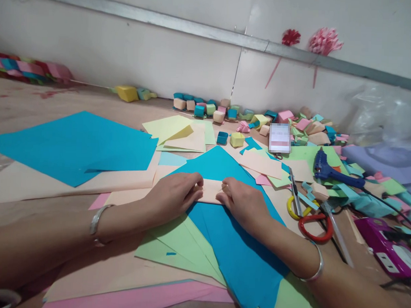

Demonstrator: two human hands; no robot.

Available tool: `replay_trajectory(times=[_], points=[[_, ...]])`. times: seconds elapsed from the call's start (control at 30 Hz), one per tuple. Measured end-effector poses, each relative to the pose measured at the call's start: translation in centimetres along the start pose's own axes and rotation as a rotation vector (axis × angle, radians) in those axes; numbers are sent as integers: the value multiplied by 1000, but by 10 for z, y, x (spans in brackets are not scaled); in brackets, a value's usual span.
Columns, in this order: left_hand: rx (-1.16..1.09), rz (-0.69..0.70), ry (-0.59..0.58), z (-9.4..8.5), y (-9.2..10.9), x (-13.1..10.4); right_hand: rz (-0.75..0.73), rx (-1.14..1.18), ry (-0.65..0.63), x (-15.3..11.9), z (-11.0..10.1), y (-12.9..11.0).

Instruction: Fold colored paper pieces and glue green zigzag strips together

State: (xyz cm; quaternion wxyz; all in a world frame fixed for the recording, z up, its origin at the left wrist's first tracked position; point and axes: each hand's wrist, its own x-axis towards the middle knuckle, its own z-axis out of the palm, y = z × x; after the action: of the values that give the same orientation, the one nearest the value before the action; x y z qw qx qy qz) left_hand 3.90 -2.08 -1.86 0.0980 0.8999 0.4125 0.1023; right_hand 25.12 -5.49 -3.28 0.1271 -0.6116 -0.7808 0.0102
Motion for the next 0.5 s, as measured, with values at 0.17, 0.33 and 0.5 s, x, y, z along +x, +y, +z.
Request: replay_trajectory(times=[0.17,0.33,0.5], points=[[91,47,115,5,-3,0,-223,-116,124,3,5,9],[124,87,159,7,-6,0,-293,-42,155,4,5,14],[-36,149,196,5,-8,2,-220,231,110,3,-5,11]])
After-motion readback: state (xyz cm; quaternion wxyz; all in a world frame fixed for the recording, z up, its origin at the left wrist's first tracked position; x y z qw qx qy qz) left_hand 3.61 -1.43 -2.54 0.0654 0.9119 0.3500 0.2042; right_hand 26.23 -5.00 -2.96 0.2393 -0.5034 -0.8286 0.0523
